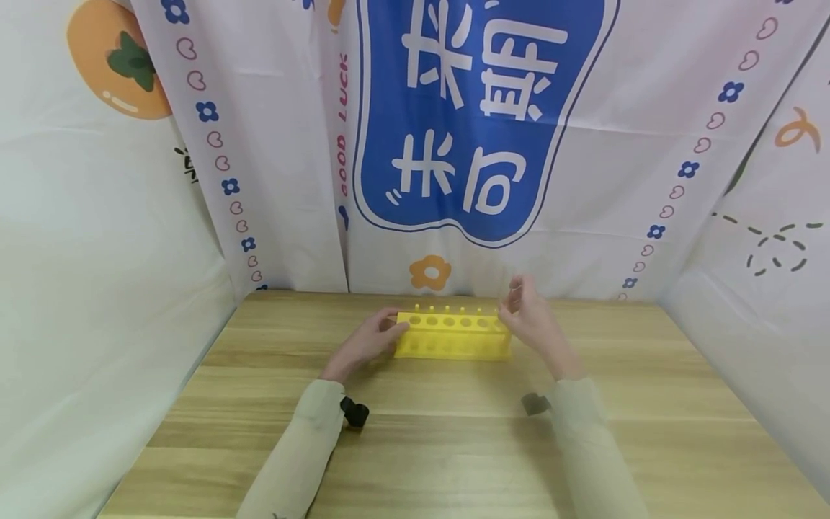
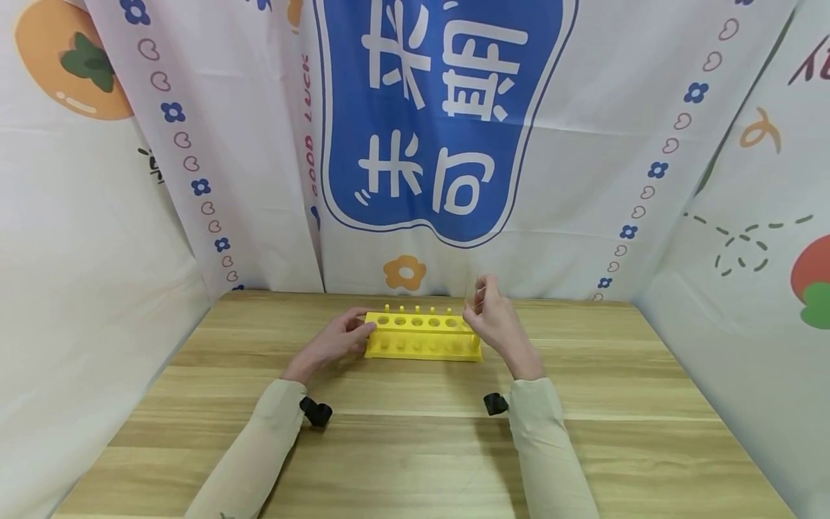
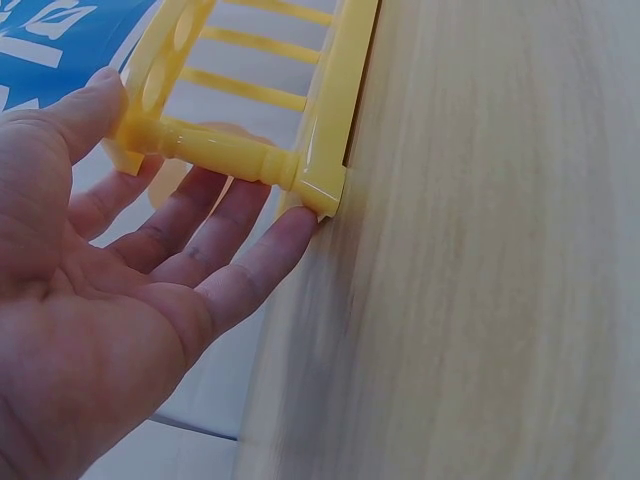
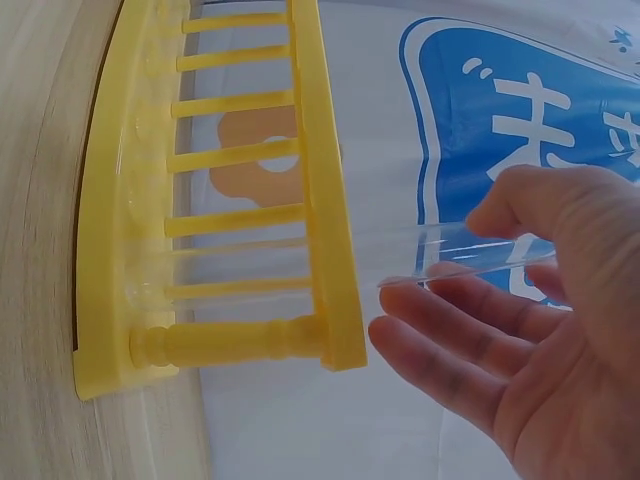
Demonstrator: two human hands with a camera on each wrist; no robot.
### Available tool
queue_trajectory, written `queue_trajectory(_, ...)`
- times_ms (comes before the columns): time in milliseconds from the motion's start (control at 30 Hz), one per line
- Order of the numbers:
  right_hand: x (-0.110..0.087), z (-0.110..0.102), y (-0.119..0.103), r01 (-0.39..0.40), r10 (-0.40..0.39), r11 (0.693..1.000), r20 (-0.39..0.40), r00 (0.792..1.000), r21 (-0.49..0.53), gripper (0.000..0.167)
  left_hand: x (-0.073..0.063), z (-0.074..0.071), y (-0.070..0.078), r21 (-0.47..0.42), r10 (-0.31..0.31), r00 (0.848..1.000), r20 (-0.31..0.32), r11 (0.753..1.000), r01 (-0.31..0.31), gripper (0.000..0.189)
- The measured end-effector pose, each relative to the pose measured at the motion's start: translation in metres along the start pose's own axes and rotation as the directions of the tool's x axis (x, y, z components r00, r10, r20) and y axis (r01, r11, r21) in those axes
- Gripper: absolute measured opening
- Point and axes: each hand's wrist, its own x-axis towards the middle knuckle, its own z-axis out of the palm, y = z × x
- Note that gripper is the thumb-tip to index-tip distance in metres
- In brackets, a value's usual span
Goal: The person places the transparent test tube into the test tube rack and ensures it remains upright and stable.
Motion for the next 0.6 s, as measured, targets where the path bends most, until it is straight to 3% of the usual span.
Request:
queue_trajectory(267, 0.0015, -0.0032, 0.0017, 0.028, -0.027, 0.999, 0.016, 1.000, -0.020, 0.034, 0.0006, -0.0011, 0.0028, -0.004, 0.002, 1.000, 0.007, 1.000, -0.002, 0.070)
queue_trajectory(600, 0.0005, -0.0071, 0.0012, -0.006, 0.009, 0.999, 0.084, 0.996, -0.038, 0.029, 0.0008, 0.0000, 0.0000, -0.031, -0.006, 1.000, 0.008, 0.999, 0.007, 0.063)
